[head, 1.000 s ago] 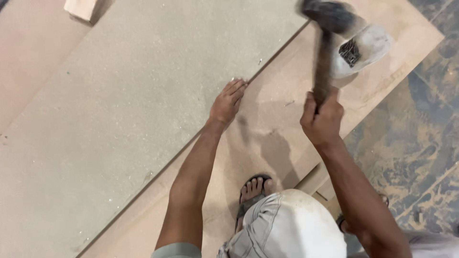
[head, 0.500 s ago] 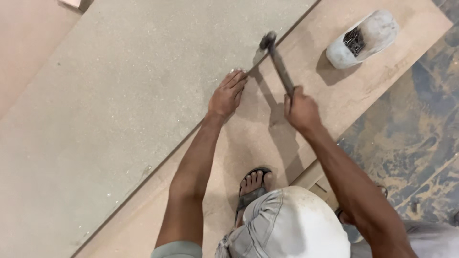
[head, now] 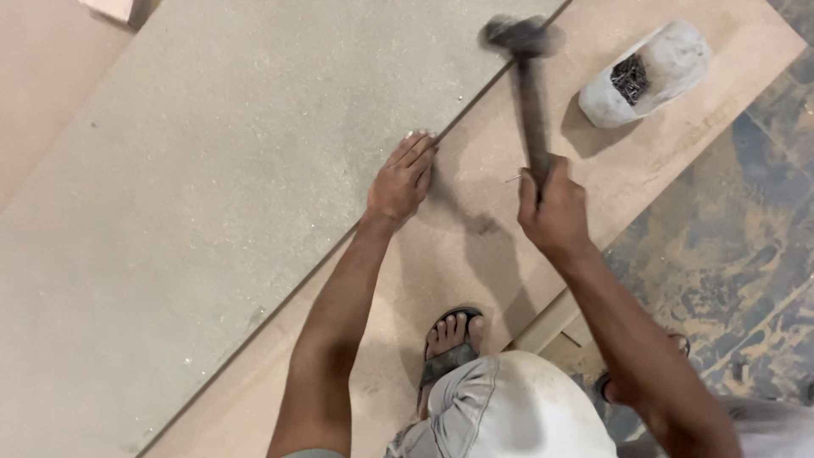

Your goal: The person hammers nails into the edge of a board by hand using a hammer.

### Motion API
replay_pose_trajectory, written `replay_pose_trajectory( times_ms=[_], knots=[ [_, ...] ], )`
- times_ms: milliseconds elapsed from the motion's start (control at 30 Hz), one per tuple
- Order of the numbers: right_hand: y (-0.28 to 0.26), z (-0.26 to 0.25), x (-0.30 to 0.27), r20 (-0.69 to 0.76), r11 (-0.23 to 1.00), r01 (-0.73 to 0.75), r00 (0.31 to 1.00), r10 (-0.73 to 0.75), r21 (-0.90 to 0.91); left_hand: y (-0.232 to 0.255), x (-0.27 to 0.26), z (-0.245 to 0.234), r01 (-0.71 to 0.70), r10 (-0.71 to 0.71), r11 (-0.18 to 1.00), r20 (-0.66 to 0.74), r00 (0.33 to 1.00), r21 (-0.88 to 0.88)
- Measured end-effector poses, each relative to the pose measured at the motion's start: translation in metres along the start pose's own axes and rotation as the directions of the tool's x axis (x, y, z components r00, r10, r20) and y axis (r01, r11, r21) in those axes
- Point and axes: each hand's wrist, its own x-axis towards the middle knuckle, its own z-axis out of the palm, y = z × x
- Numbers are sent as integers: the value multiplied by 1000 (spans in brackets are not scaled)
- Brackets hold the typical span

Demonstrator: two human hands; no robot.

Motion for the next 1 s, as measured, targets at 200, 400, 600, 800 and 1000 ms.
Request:
replay_pose_trajectory(
  times_ms=[200,400,600,800,1000],
  knots=[
    [12,37,-1,36,976,-65,997,74,-210,-4,-6,2,-29,30,1000,-11,1000,7],
    [-5,5,-6,49,980,-195,980,192,43,-5,-10,2,-10,10,1000,-19,1000,1],
    [4,31,11,160,976,-40,984,75,-213,-9,-7,9,-93,95,995,-68,993,20],
    [-13,4,-7,-93,999,-15,995,20,50,-8,-4,11,-29,30,1000,-66,997,11],
    [55,77,-1,123,955,-135,977,172,-264,-14,-6,12,-66,66,998,-16,998,3]
  ],
)
